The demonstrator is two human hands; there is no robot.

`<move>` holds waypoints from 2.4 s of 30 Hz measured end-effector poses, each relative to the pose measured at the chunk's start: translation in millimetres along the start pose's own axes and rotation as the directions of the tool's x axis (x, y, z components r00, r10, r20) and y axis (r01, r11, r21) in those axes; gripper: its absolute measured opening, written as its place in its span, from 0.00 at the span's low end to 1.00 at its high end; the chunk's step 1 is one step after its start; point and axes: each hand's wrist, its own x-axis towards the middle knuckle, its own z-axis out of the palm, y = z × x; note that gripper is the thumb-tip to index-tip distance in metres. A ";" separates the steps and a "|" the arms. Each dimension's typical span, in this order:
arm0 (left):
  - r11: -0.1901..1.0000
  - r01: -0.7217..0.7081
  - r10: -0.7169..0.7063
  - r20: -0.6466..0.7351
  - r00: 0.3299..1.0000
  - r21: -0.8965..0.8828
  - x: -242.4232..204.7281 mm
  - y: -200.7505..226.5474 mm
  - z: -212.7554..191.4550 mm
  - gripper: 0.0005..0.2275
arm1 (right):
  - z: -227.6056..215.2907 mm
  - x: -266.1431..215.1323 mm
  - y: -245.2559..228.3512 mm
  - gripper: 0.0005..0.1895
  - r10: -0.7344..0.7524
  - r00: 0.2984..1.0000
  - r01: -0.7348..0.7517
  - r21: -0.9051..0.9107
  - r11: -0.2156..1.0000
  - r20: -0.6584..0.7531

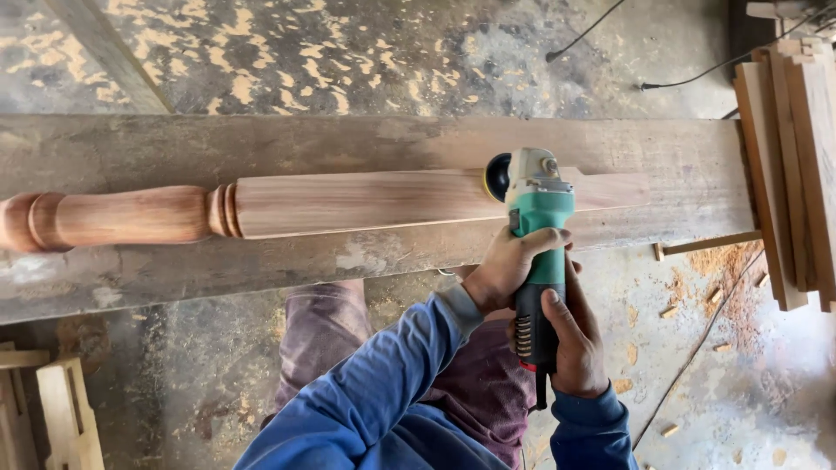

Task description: Sanding and shaping a wooden furniture leg using an angle grinder with a sanding disc.

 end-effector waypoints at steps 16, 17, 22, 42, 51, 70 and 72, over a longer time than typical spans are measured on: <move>0.911 -0.413 0.397 -0.244 0.885 -0.018 -148.0 94.5 -53.1 0.12 | 143.0 6.3 -94.9 0.41 0.162 0.845 -0.307 0.215 0.927 0.510; 0.908 -0.414 0.389 -0.250 0.887 -0.057 -146.2 91.0 -53.0 0.13 | 141.0 7.8 -98.7 0.42 0.156 0.825 -0.298 0.184 0.937 0.543; 0.919 -0.380 0.350 -0.225 0.909 -0.107 -120.8 68.1 -36.1 0.13 | 108.9 10.0 -89.4 0.42 0.106 0.821 -0.281 0.236 0.930 0.561; 0.994 0.100 -0.103 0.073 0.992 0.051 39.7 -34.8 15.9 0.17 | -1.1 12.1 -57.8 0.36 0.337 0.941 -0.317 0.285 0.904 -0.021; 1.000 -0.002 0.002 0.043 0.999 0.002 2.1 -1.3 -4.1 0.15 | 37.7 7.4 -70.4 0.35 0.318 0.946 -0.323 0.279 0.904 0.066; 0.923 -0.381 0.353 -0.272 0.895 -0.055 -184.0 120.9 -71.5 0.11 | 189.9 -16.2 -101.2 0.40 0.184 0.837 -0.384 0.314 0.868 0.516; 0.885 -0.461 0.425 -0.303 0.853 -0.058 -200.2 128.9 -70.6 0.12 | 197.5 -14.7 -100.4 0.38 0.026 0.818 -0.171 0.200 0.965 0.574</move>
